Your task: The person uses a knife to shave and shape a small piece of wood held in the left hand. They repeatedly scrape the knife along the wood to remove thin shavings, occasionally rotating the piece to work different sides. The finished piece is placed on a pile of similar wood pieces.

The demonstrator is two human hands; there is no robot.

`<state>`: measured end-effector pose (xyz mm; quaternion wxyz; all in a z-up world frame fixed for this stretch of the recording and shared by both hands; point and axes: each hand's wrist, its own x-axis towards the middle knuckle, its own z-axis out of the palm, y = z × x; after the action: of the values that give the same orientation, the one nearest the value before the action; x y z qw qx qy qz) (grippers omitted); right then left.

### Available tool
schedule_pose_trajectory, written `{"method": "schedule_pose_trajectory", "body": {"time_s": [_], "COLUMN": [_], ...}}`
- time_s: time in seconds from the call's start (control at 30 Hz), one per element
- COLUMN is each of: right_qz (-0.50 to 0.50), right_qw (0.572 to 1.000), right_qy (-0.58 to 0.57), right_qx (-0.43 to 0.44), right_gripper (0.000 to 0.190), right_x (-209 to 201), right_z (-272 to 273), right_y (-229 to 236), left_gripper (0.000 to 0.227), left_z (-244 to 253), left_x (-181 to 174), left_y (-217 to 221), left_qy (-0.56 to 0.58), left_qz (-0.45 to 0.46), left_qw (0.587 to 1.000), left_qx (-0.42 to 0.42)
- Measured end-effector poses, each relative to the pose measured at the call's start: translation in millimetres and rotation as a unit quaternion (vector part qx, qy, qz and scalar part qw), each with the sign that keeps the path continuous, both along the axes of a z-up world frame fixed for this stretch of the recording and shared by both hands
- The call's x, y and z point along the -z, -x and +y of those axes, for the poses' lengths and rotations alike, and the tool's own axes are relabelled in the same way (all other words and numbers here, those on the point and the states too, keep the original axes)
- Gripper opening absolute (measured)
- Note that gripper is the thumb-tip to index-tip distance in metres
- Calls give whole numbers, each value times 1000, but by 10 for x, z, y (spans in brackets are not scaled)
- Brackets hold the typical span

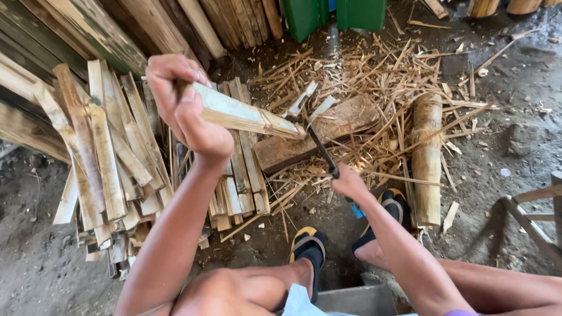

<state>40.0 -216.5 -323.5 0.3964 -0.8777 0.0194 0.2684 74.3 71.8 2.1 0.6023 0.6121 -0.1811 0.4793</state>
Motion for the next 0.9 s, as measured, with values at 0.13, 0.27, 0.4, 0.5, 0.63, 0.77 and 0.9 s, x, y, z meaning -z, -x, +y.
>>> {"method": "schedule_pose_trajectory", "body": {"time_s": [0.13,0.27,0.4,0.5,0.63,0.77,0.9], "right_qz": [58,9,-65,-83,-41,-95,-61], "right_qw": [976,982,996,993,991,976,976], "right_qy": [-141,-119,42,66,126,83,49], "right_qx": [154,145,-32,-59,-23,177,204], "right_gripper": [26,28,28,30,38,36,31], "right_x": [-763,-1296,-1210,-872,-529,-562,-596], "right_z": [28,12,-50,-91,-126,-175,-192], "right_y": [363,388,318,280,240,149,254], "left_gripper": [17,18,17,17,17,15,16], "left_z": [-239,-450,-501,-523,-489,-428,-415], "left_x": [12,-40,-74,-67,-44,-42,-14], "left_y": [322,369,402,411,412,305,286], "left_qy": [-3,-19,-48,-42,-42,6,19], "left_qz": [-7,-20,-7,-11,-14,-35,-31], "left_qw": [999,998,998,998,999,999,999], "left_qx": [-37,-52,-51,-39,-27,-29,-21]}}
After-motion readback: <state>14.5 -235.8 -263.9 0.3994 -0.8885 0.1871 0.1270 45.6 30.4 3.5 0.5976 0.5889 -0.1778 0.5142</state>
